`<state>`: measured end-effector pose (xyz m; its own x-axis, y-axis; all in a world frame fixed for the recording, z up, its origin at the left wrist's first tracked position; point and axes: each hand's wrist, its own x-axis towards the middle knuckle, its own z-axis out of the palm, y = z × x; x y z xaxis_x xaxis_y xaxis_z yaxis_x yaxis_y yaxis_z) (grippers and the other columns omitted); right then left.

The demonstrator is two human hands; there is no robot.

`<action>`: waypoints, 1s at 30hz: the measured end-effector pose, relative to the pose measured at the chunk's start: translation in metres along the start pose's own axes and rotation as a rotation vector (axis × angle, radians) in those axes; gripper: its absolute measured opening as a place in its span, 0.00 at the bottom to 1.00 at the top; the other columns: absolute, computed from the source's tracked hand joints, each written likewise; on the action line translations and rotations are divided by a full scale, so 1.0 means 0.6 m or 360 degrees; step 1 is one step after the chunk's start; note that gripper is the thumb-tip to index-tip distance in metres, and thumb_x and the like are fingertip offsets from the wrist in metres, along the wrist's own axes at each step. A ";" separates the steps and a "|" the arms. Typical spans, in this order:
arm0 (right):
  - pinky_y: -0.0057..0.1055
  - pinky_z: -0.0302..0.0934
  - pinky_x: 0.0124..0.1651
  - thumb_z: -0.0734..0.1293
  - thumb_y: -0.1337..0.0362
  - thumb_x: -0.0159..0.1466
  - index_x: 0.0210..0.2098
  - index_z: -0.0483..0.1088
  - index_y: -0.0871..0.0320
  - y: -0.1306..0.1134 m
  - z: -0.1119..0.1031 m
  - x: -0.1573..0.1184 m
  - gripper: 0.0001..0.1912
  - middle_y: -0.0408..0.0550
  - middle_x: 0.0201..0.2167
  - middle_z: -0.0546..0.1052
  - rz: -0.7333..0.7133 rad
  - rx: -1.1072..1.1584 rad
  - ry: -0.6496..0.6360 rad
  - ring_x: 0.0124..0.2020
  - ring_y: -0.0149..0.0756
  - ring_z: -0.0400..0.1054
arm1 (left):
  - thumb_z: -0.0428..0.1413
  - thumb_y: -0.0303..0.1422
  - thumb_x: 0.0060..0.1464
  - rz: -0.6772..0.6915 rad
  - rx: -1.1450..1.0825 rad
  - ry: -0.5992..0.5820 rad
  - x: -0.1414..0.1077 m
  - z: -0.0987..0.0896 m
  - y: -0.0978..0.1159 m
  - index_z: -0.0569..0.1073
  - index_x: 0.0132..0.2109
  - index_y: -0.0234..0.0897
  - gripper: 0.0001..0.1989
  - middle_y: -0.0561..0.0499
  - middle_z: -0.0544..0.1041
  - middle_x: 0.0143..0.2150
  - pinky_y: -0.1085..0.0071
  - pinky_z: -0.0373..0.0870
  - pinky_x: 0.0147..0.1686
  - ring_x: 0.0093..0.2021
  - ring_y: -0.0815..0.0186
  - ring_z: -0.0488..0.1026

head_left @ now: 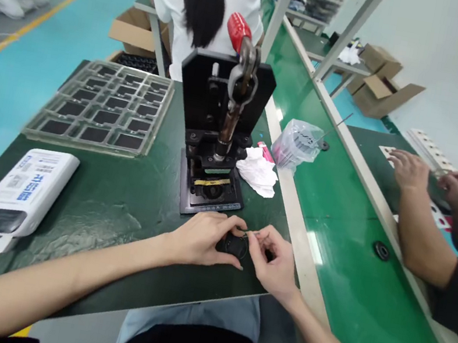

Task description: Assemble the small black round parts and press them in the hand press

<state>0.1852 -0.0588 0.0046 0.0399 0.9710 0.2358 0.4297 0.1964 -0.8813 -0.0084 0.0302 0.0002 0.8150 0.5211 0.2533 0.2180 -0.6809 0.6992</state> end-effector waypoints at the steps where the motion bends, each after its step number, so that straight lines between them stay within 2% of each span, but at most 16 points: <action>1: 0.21 0.49 0.20 0.65 0.65 0.71 0.33 0.64 0.56 0.000 -0.001 0.003 0.09 0.34 0.19 0.62 0.0000 -0.0026 -0.0046 0.17 0.23 0.54 | 0.71 0.50 0.50 -0.0009 -0.0007 0.0002 0.000 0.001 -0.001 0.65 0.55 0.40 0.35 0.51 0.82 0.44 0.66 0.71 0.41 0.43 0.56 0.81; 4: 0.21 0.50 0.20 0.64 0.65 0.71 0.31 0.64 0.56 -0.002 -0.005 0.006 0.10 0.35 0.19 0.62 -0.0007 -0.0120 -0.0135 0.17 0.23 0.55 | 0.72 0.49 0.49 -0.0052 -0.0037 -0.0007 0.001 0.005 -0.002 0.65 0.55 0.40 0.35 0.50 0.82 0.45 0.66 0.72 0.42 0.45 0.54 0.81; 11: 0.23 0.53 0.20 0.64 0.65 0.72 0.31 0.64 0.55 -0.006 -0.008 0.001 0.11 0.36 0.20 0.62 -0.0081 -0.0268 -0.0115 0.17 0.25 0.57 | 0.72 0.50 0.48 -0.0151 -0.0070 -0.0030 0.000 0.009 0.002 0.65 0.56 0.40 0.37 0.48 0.83 0.48 0.64 0.74 0.45 0.48 0.51 0.81; 17: 0.22 0.54 0.21 0.64 0.69 0.71 0.33 0.63 0.54 -0.010 -0.010 0.000 0.10 0.35 0.21 0.64 -0.0168 -0.0320 -0.0124 0.17 0.24 0.59 | 0.72 0.49 0.49 -0.0168 -0.0027 -0.0070 0.002 0.006 0.010 0.65 0.54 0.40 0.34 0.50 0.82 0.48 0.65 0.73 0.43 0.46 0.52 0.81; 30: 0.26 0.52 0.21 0.64 0.70 0.70 0.30 0.58 0.53 -0.009 -0.008 0.000 0.14 0.34 0.20 0.59 -0.0289 -0.0505 -0.0149 0.16 0.25 0.55 | 0.70 0.49 0.52 -0.0150 0.0038 -0.0098 0.005 0.007 0.012 0.65 0.52 0.40 0.31 0.50 0.81 0.45 0.66 0.72 0.41 0.42 0.56 0.80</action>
<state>0.1871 -0.0604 0.0110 -0.1389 0.9353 0.3255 0.6808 0.3289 -0.6545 -0.0022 0.0246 0.0033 0.8215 0.5515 0.1452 0.3074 -0.6427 0.7018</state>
